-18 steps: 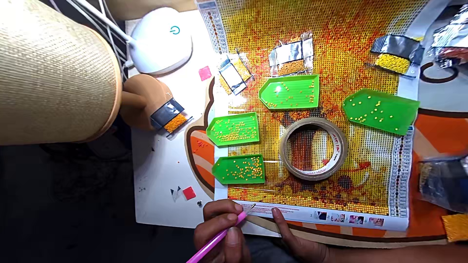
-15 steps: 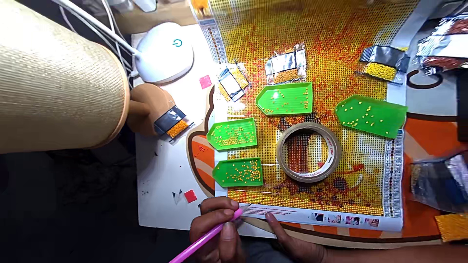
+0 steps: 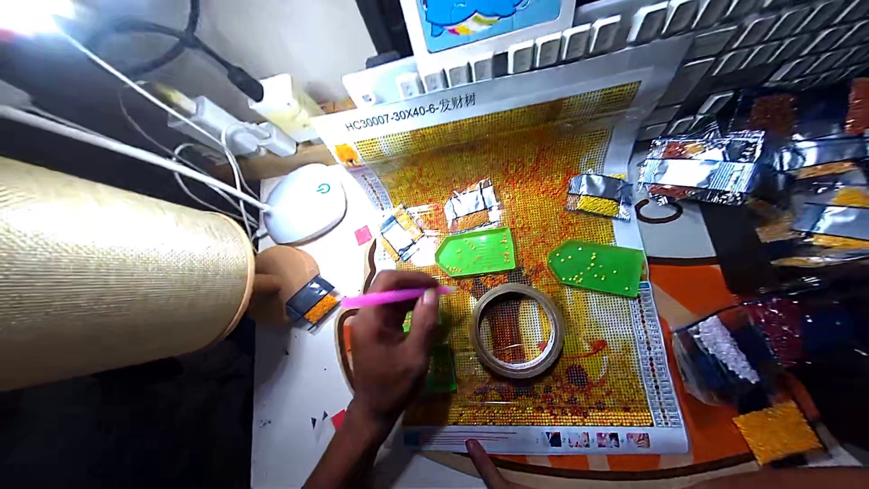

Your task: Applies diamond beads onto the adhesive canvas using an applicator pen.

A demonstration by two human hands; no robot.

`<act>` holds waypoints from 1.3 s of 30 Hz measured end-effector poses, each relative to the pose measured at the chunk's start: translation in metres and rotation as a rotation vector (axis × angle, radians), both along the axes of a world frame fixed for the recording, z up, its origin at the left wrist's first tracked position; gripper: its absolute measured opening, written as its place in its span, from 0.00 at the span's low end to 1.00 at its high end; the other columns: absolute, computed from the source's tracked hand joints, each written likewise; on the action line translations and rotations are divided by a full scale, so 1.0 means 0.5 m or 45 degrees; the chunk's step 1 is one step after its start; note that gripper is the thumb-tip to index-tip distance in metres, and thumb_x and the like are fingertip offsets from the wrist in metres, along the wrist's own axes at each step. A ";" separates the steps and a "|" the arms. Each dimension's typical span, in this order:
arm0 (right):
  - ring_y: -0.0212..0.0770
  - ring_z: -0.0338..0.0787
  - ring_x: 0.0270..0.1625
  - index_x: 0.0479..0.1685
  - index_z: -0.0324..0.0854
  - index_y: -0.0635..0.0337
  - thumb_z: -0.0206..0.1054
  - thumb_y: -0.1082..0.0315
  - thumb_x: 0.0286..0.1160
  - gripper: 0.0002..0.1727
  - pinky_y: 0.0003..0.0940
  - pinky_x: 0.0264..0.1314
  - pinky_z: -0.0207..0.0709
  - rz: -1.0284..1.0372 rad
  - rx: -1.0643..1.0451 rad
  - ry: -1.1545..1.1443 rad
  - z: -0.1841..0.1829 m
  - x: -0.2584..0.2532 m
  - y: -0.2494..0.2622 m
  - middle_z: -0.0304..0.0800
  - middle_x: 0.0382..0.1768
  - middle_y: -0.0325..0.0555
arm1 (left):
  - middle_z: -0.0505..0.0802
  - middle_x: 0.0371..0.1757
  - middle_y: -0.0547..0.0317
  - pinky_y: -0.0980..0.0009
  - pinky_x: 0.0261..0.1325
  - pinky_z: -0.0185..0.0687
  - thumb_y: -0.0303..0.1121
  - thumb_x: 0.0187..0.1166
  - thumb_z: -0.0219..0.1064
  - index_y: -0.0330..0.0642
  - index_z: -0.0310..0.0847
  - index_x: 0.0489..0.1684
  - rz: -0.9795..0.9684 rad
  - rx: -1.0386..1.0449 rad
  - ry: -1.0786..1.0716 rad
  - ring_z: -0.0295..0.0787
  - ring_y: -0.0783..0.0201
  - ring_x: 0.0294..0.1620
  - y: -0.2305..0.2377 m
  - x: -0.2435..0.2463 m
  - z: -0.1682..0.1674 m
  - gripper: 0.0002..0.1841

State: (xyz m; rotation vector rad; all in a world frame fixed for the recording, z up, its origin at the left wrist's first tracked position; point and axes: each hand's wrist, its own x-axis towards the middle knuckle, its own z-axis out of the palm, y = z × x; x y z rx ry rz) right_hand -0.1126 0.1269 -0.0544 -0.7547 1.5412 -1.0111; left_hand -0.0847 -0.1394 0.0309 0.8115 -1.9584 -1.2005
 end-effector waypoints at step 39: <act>0.26 0.91 0.61 0.56 0.87 0.72 0.74 0.63 0.71 0.21 0.24 0.71 0.80 -0.350 -0.145 0.056 0.076 0.007 -0.057 0.96 0.53 0.47 | 0.87 0.46 0.68 0.74 0.48 0.89 0.34 0.83 0.66 0.49 0.86 0.51 -0.162 -0.355 -0.355 0.87 0.73 0.45 0.013 -0.166 -0.001 0.07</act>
